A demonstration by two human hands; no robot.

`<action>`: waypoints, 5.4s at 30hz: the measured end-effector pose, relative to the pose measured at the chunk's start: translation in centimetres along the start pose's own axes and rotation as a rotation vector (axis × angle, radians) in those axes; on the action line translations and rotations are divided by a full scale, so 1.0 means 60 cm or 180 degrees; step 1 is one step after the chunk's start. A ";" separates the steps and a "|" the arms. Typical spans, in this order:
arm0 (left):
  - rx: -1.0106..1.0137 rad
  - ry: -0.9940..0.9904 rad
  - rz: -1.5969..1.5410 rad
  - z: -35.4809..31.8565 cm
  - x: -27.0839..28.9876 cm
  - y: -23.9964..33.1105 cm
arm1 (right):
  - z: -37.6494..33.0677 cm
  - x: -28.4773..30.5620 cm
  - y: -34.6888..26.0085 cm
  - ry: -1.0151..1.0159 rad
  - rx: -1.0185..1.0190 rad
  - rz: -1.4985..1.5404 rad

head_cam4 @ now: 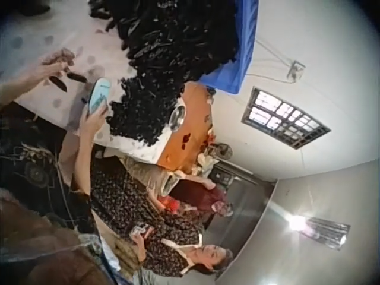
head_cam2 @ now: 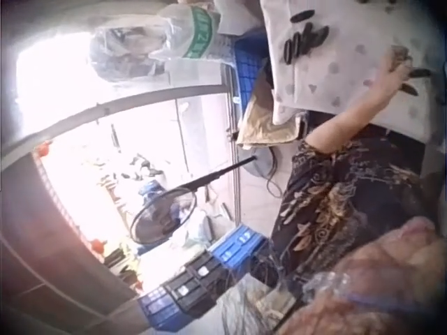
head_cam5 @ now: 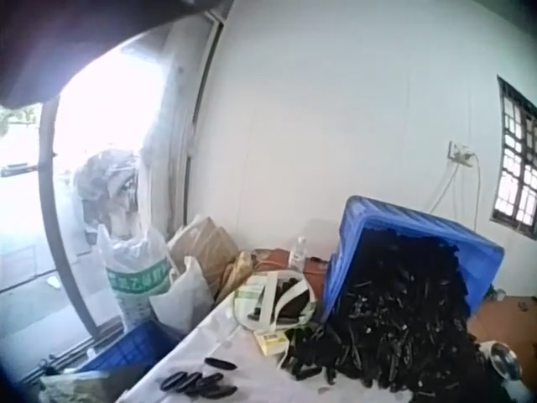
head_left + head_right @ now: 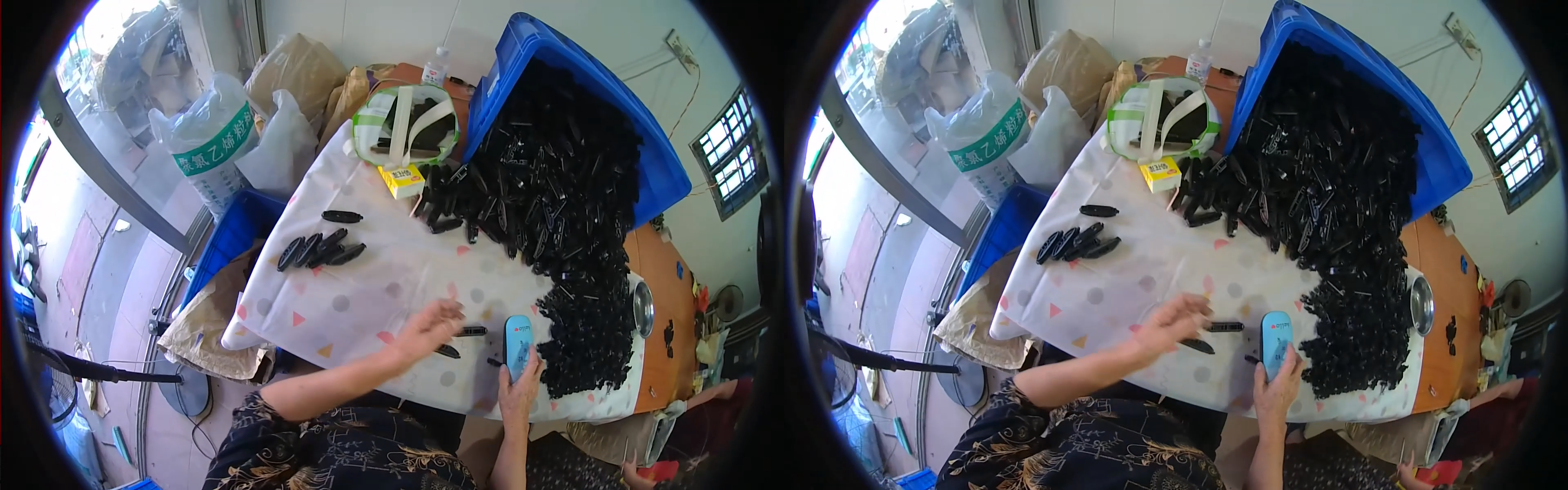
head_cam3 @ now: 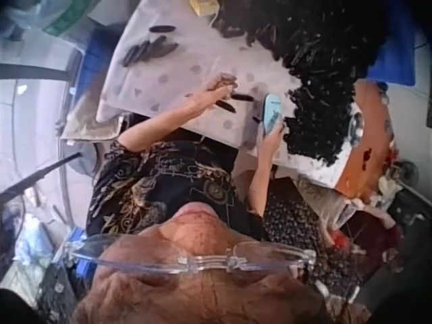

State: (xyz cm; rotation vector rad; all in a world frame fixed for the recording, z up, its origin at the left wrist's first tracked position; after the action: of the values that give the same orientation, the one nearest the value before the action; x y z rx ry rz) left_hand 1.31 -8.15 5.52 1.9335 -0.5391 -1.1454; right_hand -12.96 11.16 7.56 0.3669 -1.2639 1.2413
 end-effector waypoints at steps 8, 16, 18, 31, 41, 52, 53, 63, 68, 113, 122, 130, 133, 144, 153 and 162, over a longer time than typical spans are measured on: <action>-0.0301 0.1096 0.0518 0.010 0.134 0.100 | 0.020 -0.027 0.044 -0.0140 -0.0100 -0.0403; -0.0525 0.1337 0.1728 0.018 0.128 0.011 | 0.023 -0.030 0.050 0.0281 0.0259 -0.0859; -0.0557 0.1453 0.2428 0.015 0.119 0.007 | 0.019 -0.036 0.052 0.0470 0.0269 -0.0801; -0.0654 0.1621 0.2938 0.023 0.091 0.005 | 0.006 -0.017 0.073 0.0518 0.0142 -0.0650; -0.0077 0.1665 0.2317 0.028 0.128 0.024 | 0.085 -0.038 0.069 0.0278 0.0647 -0.0354; -0.2050 0.1996 0.3767 0.176 0.262 0.373 | 0.279 -0.015 -0.151 -0.0296 0.2201 -0.0131; -0.1843 0.1852 0.4063 0.214 0.275 0.377 | 0.316 -0.029 -0.187 -0.0336 0.2580 -0.0193; -0.0397 0.0203 0.3776 0.394 0.225 0.493 | 0.613 -0.243 -0.326 -0.1165 0.3179 -0.0834; -0.1429 0.0244 0.4575 0.470 0.300 0.494 | 0.733 -0.310 -0.301 -0.2310 0.2605 -0.0754; -0.2315 0.1484 0.5511 0.560 0.284 0.404 | 0.712 -0.162 -0.210 -0.0898 0.2800 -0.1219; 0.0334 0.1978 0.3844 0.472 0.267 0.444 | 0.715 -0.165 -0.198 -0.0749 0.2520 -0.0569; -0.0987 0.0882 0.0171 0.254 0.226 0.382 | 0.683 -0.169 -0.213 -0.0220 0.2481 0.0823; -0.1191 0.0523 -0.0720 0.171 0.203 0.351 | 0.654 -0.160 -0.225 -0.0411 0.1662 0.1698; -0.1757 0.0832 -0.1629 -0.132 0.241 0.203 | 0.300 -0.207 -0.395 -0.2280 0.0169 0.5678; -0.1621 0.1049 -0.2106 -0.336 0.227 0.032 | 0.159 -0.236 -0.426 -0.2169 -0.0524 0.5157; -0.1430 0.1616 0.0193 -0.438 0.220 0.035 | 0.135 -0.181 -0.497 -0.2263 0.1223 0.4327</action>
State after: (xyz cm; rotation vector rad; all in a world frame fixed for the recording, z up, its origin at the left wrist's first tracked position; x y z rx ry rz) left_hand 30.71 -7.40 7.26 1.7031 -0.0542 -0.6263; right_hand 10.05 -11.54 12.95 0.1868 -1.9724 2.6864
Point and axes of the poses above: each hand's wrist, its own z-axis towards the middle knuckle, its own x-axis out of the back of the hand, y = z × x, the point moved 5 cm from there along z, towards the middle knuckle, and after that the axes turned 11 degrees about x, right-handed, at the moved point
